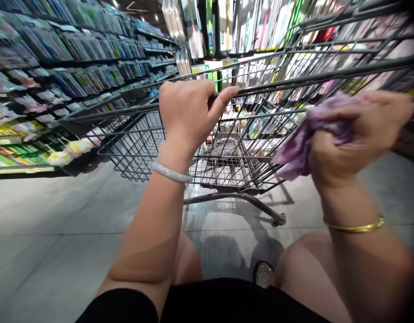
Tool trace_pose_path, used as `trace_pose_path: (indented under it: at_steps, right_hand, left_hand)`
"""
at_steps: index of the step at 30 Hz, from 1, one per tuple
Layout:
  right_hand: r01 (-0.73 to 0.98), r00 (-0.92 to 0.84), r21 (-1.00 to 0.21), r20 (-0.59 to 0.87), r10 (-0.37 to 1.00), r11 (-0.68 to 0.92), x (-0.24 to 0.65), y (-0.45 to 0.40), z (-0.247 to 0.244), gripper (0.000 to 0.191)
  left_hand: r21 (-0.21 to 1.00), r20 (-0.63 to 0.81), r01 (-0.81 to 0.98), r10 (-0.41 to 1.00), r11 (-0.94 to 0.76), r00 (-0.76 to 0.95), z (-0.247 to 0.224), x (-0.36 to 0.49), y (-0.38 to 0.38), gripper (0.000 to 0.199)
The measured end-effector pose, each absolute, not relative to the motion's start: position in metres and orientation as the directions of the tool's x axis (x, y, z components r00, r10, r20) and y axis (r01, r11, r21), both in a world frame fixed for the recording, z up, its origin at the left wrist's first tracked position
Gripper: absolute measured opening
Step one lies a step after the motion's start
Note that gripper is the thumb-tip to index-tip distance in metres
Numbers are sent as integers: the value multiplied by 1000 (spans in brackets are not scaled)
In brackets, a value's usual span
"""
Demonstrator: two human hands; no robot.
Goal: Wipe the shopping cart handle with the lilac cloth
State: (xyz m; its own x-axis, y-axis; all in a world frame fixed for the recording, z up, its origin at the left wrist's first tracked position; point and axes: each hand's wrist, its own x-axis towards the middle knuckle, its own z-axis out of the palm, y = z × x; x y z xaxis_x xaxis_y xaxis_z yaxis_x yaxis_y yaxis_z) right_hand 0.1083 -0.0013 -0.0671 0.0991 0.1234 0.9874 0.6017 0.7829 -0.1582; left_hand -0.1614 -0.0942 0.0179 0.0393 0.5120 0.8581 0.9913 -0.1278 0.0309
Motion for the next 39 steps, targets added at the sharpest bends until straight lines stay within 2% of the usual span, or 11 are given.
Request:
trace_pose_path:
  at_steps: [5, 13, 18, 21, 24, 27, 30, 32, 35, 37, 39]
  right_hand:
    - [541, -29, -48, 997, 76, 840, 80, -24, -70, 14]
    - [573, 126, -127, 990, 66, 810, 107, -6, -60, 21]
    - [567, -81, -37, 992, 100, 823, 72, -25, -83, 16]
    - [549, -186, 71, 982, 39, 832, 67, -31, -80, 17]
    - [566, -119, 66, 993, 2, 822, 81, -27, -64, 20]
    - [588, 18, -43, 999, 40, 807, 92, -21, -53, 21]
    - [589, 59, -113, 994, 97, 801, 84, -21, -60, 18]
    - [585, -21, -75, 994, 108, 808, 73, -24, -69, 17]
    - [572, -168, 64, 985, 40, 818, 61, -29, -74, 18]
    - [555, -144, 86, 990, -6, 828, 63, -31, -67, 21]
    - [558, -43, 42, 999, -22, 829, 69, -31, -57, 24]
  left_hand:
    - [21, 860, 988, 506, -150, 59, 18, -163, -95, 65]
    - [39, 818, 998, 575, -57, 1, 20, -158, -97, 67]
    - [60, 810, 994, 586, -91, 5, 21, -160, -97, 68]
    - [39, 831, 994, 556, -102, 25, 20, -161, -97, 68]
    - [18, 842, 994, 538, -104, 41, 20, -161, -97, 67]
    - [22, 838, 994, 545, -107, 40, 20, -160, -98, 64]
    - [40, 826, 993, 563, -112, 30, 21, -160, -98, 61]
    - [52, 820, 992, 572, -117, 25, 21, -160, -98, 60]
    - [59, 825, 990, 565, -126, 23, 20, -161, -97, 61]
    - [52, 839, 990, 544, -128, 26, 19, -161, -97, 63]
    - [41, 851, 991, 524, -131, 34, 18, -161, -97, 65]
